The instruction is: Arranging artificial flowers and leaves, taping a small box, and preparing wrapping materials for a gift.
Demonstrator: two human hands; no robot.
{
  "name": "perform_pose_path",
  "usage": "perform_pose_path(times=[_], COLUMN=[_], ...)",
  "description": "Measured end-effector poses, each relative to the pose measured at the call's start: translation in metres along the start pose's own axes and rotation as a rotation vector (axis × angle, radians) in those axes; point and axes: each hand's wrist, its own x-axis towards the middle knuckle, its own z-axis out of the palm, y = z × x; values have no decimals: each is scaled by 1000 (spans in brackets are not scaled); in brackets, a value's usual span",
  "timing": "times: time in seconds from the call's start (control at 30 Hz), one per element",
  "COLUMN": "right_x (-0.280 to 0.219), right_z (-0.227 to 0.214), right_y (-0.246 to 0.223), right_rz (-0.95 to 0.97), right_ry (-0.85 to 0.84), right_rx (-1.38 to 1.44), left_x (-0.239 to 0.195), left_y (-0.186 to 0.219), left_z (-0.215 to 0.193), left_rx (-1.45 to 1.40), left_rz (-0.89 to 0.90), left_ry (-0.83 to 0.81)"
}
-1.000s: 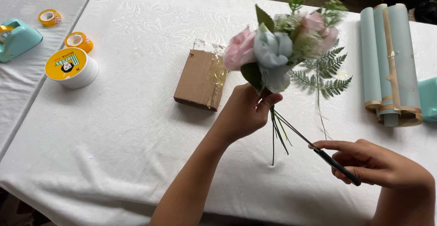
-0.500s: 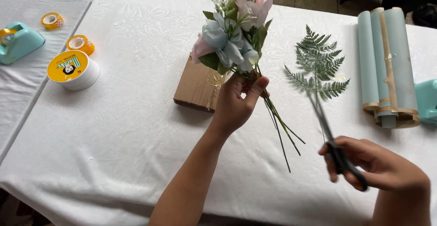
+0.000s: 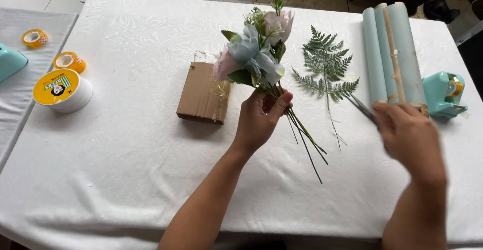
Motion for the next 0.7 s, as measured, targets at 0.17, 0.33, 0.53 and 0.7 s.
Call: perform_pose_path(times=[0.17,0.33,0.53,0.7], right_x=[-14,-23,-27,-26], right_z=[23,33,44,38], right_y=[-66,-93,-94,-100], right_rz=[-478,-693,-677,-842], right_ry=[429,723,829,819], right_rx=[378,22,-163,-277], left_x=[-5,-11,-14,-11], left_y=[-14,-27,-22,-21], left_z=[12,26,28,26], left_rx=[48,83,45,26], left_rz=[3,193,238,249], left_ry=[48,116,174,240])
